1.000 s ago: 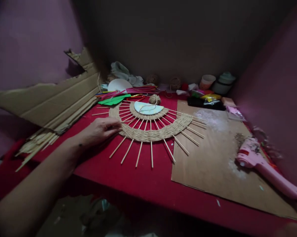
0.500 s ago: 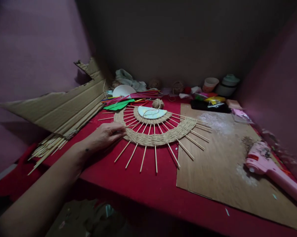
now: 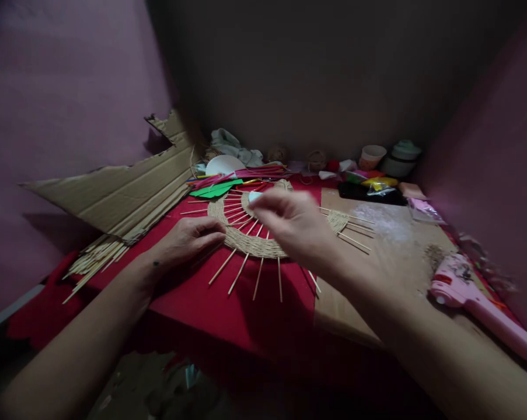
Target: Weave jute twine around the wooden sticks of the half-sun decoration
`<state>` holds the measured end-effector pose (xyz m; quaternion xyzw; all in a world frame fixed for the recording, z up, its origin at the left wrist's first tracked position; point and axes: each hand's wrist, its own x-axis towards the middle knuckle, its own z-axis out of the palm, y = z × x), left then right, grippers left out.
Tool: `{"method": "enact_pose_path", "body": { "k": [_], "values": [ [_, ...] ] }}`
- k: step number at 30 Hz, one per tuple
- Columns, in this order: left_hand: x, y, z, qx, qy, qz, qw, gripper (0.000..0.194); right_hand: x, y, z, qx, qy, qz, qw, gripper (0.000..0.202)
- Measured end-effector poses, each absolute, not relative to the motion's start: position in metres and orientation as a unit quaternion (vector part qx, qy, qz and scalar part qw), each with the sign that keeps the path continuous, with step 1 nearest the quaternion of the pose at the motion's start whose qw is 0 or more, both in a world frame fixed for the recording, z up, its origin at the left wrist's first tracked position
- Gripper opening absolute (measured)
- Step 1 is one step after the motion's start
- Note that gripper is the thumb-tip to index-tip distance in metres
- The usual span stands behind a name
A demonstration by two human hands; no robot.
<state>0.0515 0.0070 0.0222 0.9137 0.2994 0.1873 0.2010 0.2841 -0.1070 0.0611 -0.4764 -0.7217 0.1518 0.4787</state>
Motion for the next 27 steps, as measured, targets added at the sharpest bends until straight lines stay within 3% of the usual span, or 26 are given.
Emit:
{"method": "enact_pose_path", "body": {
  "k": [4, 9, 24, 27],
  "values": [
    [0.048, 0.004, 0.027, 0.903, 0.310, 0.197, 0.221, 0.018, 0.248, -0.075, 0.038, -0.509, -0.733, 0.247, 0.376, 0.020],
    [0.040, 0.003, 0.028, 0.896, 0.304, 0.175, 0.272, 0.019, 0.242, -0.051, 0.018, -0.479, -0.778, 0.265, 0.307, 0.019],
    [0.011, 0.003, 0.025, 0.907, 0.288, 0.135, 0.275, 0.019, 0.239, -0.062, 0.004, -0.445, -0.838, 0.142, 0.283, 0.015],
    [0.011, 0.004, 0.023, 0.900, 0.301, 0.142, 0.283, 0.018, 0.236, -0.057, 0.007, -0.457, -0.849, 0.113, 0.240, 0.017]
  ]
}}
